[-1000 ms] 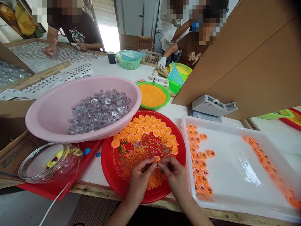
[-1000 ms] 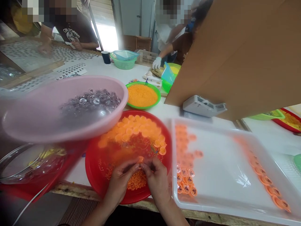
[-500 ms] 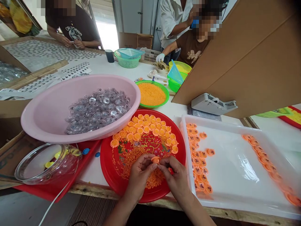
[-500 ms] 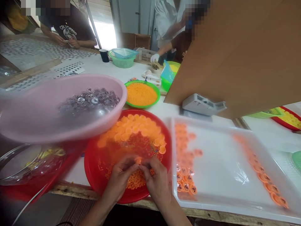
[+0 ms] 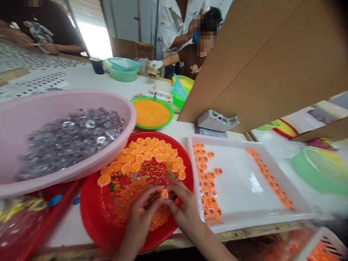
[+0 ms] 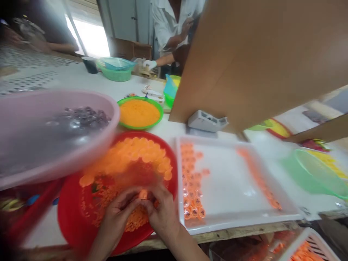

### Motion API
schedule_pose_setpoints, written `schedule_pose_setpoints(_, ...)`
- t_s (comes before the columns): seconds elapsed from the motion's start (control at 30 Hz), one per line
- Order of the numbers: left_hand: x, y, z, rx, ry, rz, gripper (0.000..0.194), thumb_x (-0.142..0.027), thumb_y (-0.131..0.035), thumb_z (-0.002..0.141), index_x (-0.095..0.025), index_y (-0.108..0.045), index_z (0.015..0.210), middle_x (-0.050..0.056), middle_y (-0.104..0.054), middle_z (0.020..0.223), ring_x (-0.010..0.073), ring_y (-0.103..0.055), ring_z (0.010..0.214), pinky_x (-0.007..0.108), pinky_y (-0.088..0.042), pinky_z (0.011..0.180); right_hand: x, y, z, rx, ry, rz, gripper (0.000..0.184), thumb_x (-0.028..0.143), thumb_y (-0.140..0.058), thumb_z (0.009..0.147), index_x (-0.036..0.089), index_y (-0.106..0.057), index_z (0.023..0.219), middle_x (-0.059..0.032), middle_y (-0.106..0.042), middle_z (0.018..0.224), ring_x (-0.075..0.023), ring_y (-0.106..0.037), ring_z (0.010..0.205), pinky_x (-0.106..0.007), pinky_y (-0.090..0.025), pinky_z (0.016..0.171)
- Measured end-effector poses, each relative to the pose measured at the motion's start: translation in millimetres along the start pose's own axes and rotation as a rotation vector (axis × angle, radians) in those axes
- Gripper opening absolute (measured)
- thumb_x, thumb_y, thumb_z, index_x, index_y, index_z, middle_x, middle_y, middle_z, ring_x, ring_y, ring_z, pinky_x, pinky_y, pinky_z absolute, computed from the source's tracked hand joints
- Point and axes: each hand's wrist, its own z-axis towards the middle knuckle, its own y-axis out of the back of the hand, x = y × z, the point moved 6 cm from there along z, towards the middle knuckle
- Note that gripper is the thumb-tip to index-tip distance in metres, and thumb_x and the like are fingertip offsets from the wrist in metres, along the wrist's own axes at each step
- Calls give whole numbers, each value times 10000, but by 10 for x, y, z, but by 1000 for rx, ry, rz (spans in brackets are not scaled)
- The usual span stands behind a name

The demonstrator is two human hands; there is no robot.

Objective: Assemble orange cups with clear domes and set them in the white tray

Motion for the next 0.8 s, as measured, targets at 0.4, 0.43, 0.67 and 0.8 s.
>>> schedule_pose_setpoints(0.4, 275, -6, 104, 113, 94, 386, 199, -230, -625, 707, -196, -726, 875, 52, -737, 815, 214, -689, 794, 295, -555, 720, -1141, 2151, 686, -333, -570, -208, 227, 342, -778, 554, 159, -679, 643, -57, -649, 539, -219, -625, 567, -304, -477, 515)
schedule_pose_setpoints(0.43, 233, 37, 131, 105, 53, 436, 185, -209, -619, 712, -198, -723, 865, 48, -736, 811, 206, -688, 779, 287, -554, 706, -1206, 2148, 669, -291, -587, -204, 219, 335, -784, 534, 157, -678, 606, -66, -650, 528, -228, -625, 553, -314, -470, 501)
schedule_pose_setpoints(0.67, -326, 597, 581, -206, -343, 1097, 195, -130, -537, 820, -192, -678, 939, 79, -654, 961, 248, -592, 970, 399, -475, 881, -1192, 2075, 737, -183, -507, -576, 170, 329, -708, 619, 194, -734, 720, -84, -717, 676, -229, -635, 581, -338, -478, 565)
schedule_pose_setpoints(0.8, -410, 736, 828, -248, -332, 1233, 213, -160, -609, 781, -171, -672, 984, 99, -595, 988, 284, -545, 977, 422, -458, 860, -607, 1129, 850, 134, -131, -472, 195, 287, -582, 786, 222, -718, 909, -64, -726, 892, -201, -665, 754, -309, -508, 692)
